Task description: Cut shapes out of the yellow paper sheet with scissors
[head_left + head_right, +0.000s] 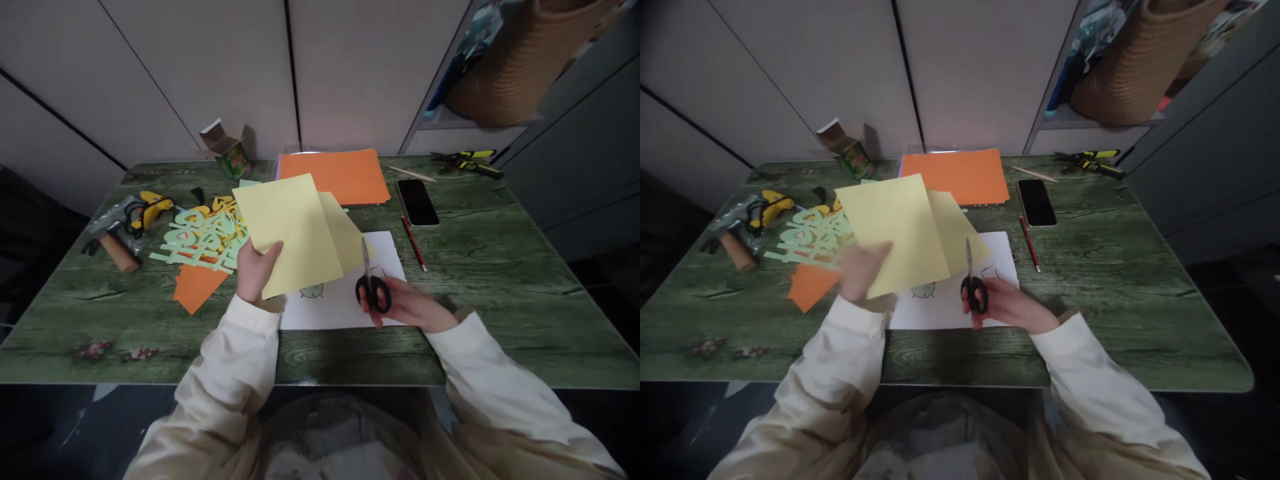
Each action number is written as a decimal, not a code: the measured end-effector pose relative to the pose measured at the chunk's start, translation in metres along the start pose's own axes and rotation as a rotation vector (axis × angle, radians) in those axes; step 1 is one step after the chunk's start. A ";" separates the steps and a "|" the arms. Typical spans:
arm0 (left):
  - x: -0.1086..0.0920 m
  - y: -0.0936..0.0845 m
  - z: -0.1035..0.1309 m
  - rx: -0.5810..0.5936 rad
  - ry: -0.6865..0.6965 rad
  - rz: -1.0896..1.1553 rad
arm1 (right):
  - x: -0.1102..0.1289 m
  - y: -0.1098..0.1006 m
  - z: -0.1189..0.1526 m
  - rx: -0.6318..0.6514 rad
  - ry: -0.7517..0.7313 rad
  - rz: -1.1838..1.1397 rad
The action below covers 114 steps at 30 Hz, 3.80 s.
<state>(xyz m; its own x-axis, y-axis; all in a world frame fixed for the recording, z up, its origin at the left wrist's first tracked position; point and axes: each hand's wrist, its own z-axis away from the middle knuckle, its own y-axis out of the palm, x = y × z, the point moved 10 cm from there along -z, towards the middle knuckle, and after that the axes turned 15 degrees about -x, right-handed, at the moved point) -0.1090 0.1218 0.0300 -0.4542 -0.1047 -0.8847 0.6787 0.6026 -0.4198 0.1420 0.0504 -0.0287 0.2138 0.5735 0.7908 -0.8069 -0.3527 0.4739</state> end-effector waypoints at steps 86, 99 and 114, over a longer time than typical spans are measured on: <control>0.009 0.013 0.013 0.001 -0.134 0.054 | -0.025 0.029 0.010 0.168 0.138 0.056; 0.008 0.010 0.012 -0.023 -0.095 0.027 | -0.026 0.028 0.011 0.154 0.148 0.073; 0.006 0.011 0.013 -0.023 -0.092 0.042 | -0.027 0.027 0.011 0.140 0.159 0.111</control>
<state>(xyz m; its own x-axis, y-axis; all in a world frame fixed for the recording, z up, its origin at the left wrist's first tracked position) -0.0970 0.1170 0.0173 -0.3696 -0.1508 -0.9169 0.6824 0.6257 -0.3780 0.1204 0.0174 -0.0329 0.0295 0.6304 0.7757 -0.7338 -0.5133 0.4451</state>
